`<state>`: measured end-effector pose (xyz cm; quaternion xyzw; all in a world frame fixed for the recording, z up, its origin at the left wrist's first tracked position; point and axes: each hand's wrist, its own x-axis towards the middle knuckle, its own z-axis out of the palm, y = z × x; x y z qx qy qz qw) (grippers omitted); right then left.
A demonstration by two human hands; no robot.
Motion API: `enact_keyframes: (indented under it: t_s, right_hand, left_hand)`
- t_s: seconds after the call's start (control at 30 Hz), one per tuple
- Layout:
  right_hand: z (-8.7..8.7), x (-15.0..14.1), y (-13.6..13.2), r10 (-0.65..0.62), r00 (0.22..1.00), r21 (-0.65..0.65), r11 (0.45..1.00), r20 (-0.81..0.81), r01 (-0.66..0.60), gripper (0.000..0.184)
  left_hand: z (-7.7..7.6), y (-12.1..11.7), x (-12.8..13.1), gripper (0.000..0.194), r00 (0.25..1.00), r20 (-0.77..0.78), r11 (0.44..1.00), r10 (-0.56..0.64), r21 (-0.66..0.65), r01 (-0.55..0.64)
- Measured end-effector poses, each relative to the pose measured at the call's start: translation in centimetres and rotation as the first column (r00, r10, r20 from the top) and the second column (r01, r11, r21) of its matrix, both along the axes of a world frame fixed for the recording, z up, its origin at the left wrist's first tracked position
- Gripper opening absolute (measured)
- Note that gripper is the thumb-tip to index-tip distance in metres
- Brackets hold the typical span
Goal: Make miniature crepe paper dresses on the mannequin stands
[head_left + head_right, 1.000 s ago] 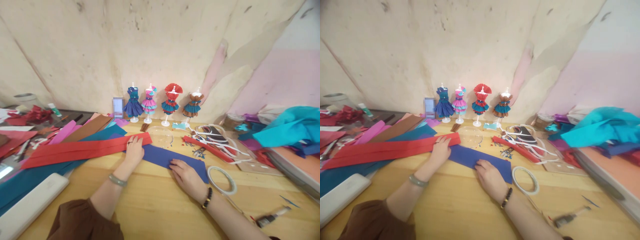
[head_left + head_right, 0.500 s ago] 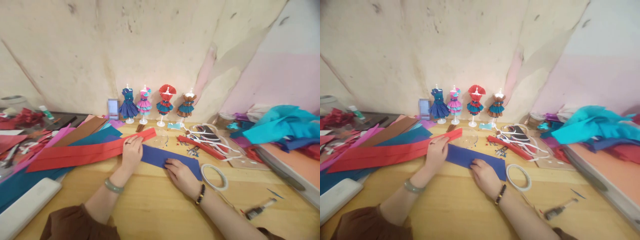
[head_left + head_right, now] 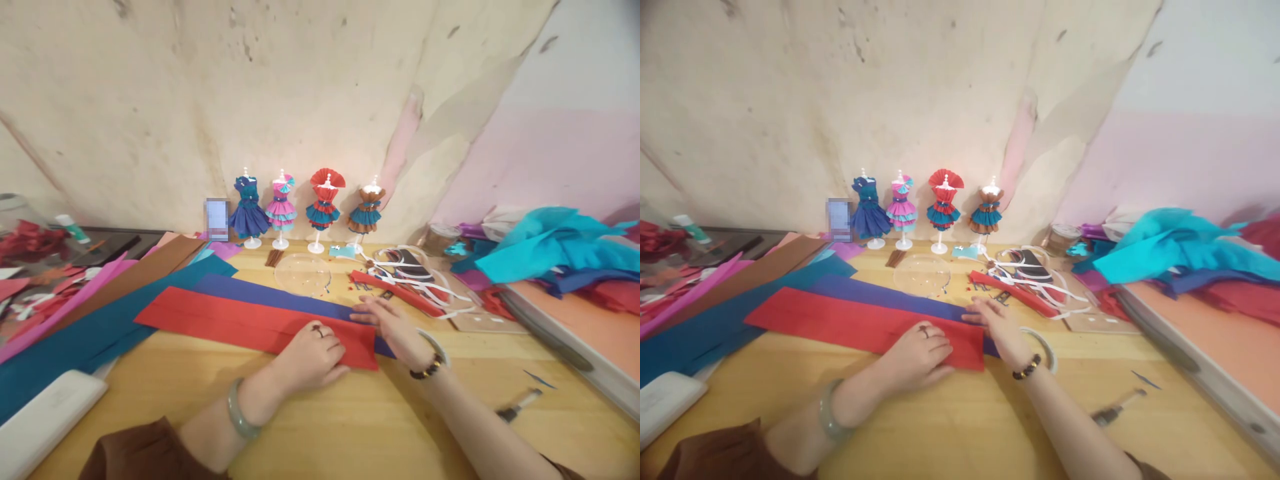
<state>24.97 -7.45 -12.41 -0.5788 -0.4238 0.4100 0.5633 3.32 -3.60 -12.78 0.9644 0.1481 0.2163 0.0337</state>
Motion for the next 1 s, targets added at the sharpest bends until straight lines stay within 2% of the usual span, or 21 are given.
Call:
enact_keyframes:
  t_s: [0.1, 0.2, 0.3, 0.4, 0.5, 0.63, 0.77, 0.87, 1.0]
  right_hand:
    - [0.1, -0.1, -0.5, 0.106, 0.951, 0.002, 0.994, 0.292, -0.111, 0.033]
    - [0.3, -0.3, -1.1, 0.225, 0.835, -0.059, 0.972, 0.503, -0.226, 0.030]
    - [0.4, -0.1, -1.4, 0.209, 0.757, -0.039, 0.971, 0.620, -0.236, 0.028]
    - [0.4, 0.7, -1.2, 0.142, 0.727, -0.009, 0.983, 0.672, -0.183, 0.026]
    - [0.3, 1.3, -0.9, 0.134, 0.721, -0.060, 0.990, 0.680, -0.127, 0.027]
    - [0.0, 1.3, -0.7, 0.163, 0.726, -0.087, 0.986, 0.668, -0.142, 0.031]
    - [-0.3, 1.4, -0.6, 0.154, 0.692, -0.081, 0.987, 0.705, -0.137, 0.028]
    - [-0.4, 1.5, -0.5, 0.124, 0.642, -0.057, 0.991, 0.756, -0.125, 0.026]
    - [-0.2, 0.5, -0.9, 0.016, 0.506, 0.107, 0.971, 0.863, -0.213, 0.022]
  left_hand:
    - [0.3, 0.0, 0.0, 0.029, 0.999, 0.007, 0.999, -0.049, -0.005, 0.049]
    - [0.3, 0.4, 0.0, 0.026, 0.996, 0.078, 0.999, 0.052, -0.004, -0.052]
    - [-0.1, 0.8, -0.1, 0.031, 0.982, 0.078, 0.985, 0.174, -0.021, -0.173]
    - [-0.4, 1.1, 0.0, 0.040, 0.965, -0.022, 0.961, 0.261, -0.089, -0.262]
    - [-0.5, 1.2, 0.0, 0.043, 0.949, -0.103, 0.940, 0.299, -0.139, -0.311]
    - [-0.3, 1.2, 0.0, 0.042, 0.937, -0.177, 0.932, 0.302, -0.150, -0.329]
    - [0.0, 1.2, -0.1, 0.043, 0.934, -0.197, 0.933, 0.298, -0.148, -0.328]
    - [0.2, 1.1, -0.2, 0.041, 0.934, -0.190, 0.931, 0.303, -0.149, -0.333]
    - [0.1, 1.1, -0.2, 0.042, 0.933, -0.201, 0.928, 0.298, -0.167, -0.333]
